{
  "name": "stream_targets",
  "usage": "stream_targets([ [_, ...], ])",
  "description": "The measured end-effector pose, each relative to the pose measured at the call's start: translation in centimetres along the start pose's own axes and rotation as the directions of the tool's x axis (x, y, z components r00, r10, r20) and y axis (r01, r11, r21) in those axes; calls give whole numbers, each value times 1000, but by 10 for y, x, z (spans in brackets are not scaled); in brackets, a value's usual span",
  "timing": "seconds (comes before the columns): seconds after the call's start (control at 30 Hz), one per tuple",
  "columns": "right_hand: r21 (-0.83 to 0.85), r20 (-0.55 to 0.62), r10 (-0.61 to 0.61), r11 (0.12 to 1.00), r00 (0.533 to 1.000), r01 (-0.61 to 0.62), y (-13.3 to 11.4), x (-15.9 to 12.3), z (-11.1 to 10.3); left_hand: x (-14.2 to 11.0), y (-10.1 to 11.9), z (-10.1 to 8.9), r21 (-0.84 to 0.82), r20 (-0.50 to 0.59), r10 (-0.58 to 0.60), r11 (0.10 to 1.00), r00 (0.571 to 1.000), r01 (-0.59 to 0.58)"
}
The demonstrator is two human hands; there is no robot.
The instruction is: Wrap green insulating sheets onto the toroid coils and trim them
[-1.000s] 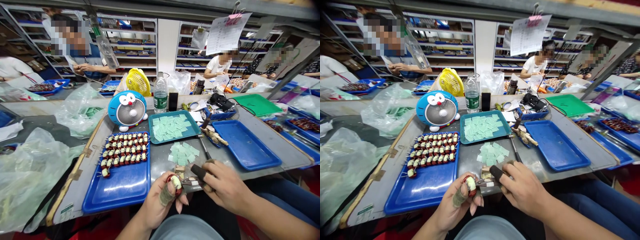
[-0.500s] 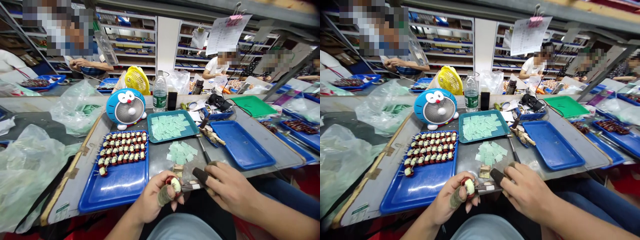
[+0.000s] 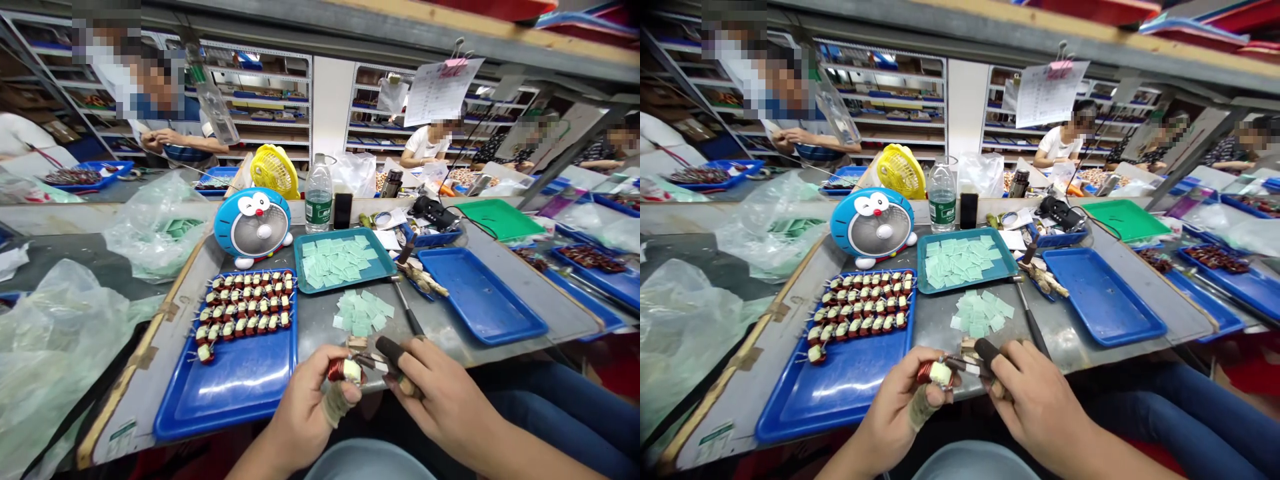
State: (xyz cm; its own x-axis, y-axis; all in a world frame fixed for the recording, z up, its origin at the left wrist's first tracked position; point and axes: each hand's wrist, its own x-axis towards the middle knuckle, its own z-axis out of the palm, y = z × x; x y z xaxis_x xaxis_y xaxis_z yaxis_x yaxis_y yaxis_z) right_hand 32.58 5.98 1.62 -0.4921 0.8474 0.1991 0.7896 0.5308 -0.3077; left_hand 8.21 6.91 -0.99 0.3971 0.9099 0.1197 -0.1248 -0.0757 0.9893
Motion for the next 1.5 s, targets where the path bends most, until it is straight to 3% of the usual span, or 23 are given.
stream_targets([
  [0.1, -75, -151, 10, 997, 988, -22, -8, 0, 15, 0, -4, 10, 40, -137, 38, 999, 990, -33],
  [0.2, 12, -192, 80, 997, 978, -79, -14, 0, 25, 0, -6, 16, -68, -204, 16, 997, 979, -31],
  [0.33, 84, -88, 27, 996, 996, -20, -3, 4, 9, 2, -1, 9, -319, 11, -67, 945, 998, 67],
  [0.53, -5, 68, -152, 988, 986, 153, 22, 11, -31, 5, -3, 3, -517, 300, -134, 809, 945, 279],
  [0.77, 17, 133, -275, 961, 952, 276, 29, 13, -33, 0, -15, 13, -609, 369, -105, 723, 924, 325],
  [0.93, -96, 58, -303, 947, 951, 308, 37, 7, -20, -3, -19, 22, -657, 296, -129, 692, 946, 300],
  [1.03, -97, 15, -253, 963, 967, 253, 36, -2, -12, -4, -20, 24, -652, 263, -161, 697, 951, 299],
  [1.17, 1, 46, -157, 988, 986, 157, 34, -8, -11, -2, -21, 17, -558, 324, -175, 759, 930, 337],
  [1.37, 31, 87, -176, 984, 980, 174, 36, -5, -17, 7, -14, 15, -435, 406, -247, 794, 880, 424],
  [1.5, -12, 121, -122, 992, 985, 124, 35, -8, -13, 9, -8, 16, -321, 377, -258, 865, 889, 387],
])
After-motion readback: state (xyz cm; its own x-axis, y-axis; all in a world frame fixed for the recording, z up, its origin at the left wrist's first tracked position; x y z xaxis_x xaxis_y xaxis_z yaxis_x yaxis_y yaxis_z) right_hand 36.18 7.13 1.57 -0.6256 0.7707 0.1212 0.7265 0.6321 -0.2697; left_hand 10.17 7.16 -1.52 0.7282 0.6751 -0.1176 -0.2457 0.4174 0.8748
